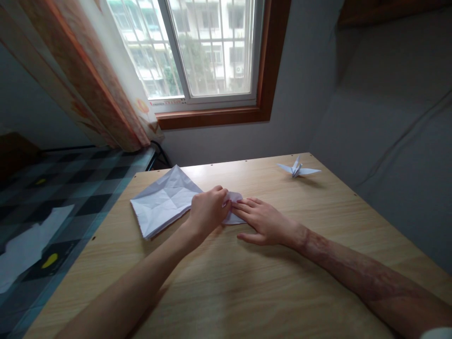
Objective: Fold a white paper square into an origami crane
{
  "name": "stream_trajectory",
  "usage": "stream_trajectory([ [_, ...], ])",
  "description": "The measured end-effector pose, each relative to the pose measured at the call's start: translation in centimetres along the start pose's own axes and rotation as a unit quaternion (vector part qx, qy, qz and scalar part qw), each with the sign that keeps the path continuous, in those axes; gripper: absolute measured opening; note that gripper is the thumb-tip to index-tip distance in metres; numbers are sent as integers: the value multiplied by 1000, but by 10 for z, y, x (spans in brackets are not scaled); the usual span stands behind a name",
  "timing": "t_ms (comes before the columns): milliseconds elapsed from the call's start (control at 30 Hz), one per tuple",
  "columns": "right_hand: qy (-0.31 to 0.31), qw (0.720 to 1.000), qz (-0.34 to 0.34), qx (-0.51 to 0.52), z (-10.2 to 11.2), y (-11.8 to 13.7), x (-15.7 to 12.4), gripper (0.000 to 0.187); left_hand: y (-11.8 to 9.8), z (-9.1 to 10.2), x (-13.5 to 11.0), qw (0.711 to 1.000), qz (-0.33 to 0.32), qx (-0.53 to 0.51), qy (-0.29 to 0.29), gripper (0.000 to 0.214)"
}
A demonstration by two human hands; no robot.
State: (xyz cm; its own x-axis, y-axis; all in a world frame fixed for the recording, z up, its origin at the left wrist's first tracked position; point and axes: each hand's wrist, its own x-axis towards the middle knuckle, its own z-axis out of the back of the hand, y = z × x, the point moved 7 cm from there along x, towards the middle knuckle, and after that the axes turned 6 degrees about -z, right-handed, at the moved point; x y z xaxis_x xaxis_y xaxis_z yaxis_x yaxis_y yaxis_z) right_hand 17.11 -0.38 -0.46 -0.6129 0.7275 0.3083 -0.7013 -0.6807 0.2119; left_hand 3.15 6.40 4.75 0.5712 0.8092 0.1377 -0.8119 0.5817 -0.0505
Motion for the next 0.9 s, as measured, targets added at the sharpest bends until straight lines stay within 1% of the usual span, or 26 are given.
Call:
stream_trajectory([
  [167, -5, 1000, 8, -7, 0, 3, 0, 79, 5, 5, 1, 1000, 10, 6, 8, 19],
  [300, 4, 1000, 11, -5, 0, 3, 1, 77, 11, 9, 3, 1000, 21, -4, 11, 18],
  [433, 21, 1000, 2, 17, -2, 1, 2, 81, 17, 8, 4, 999, 36, -28, 18, 18],
  [533, 31, 999, -8, 24, -3, 0, 2, 81, 27, 5, 7, 996, 48, -66, 29, 20],
  [633, 35, 999, -1, 17, -3, 1, 2, 74, 38, 1, 11, 990, 41, -128, 43, 17],
  [733, 33, 999, 19, 8, -3, 4, 1, 68, 46, 0, 14, 982, 24, -179, 59, 16],
  [900, 15, 999, 50, 4, -2, 6, 1, 57, 56, -1, 17, 973, 28, -219, 65, 25],
])
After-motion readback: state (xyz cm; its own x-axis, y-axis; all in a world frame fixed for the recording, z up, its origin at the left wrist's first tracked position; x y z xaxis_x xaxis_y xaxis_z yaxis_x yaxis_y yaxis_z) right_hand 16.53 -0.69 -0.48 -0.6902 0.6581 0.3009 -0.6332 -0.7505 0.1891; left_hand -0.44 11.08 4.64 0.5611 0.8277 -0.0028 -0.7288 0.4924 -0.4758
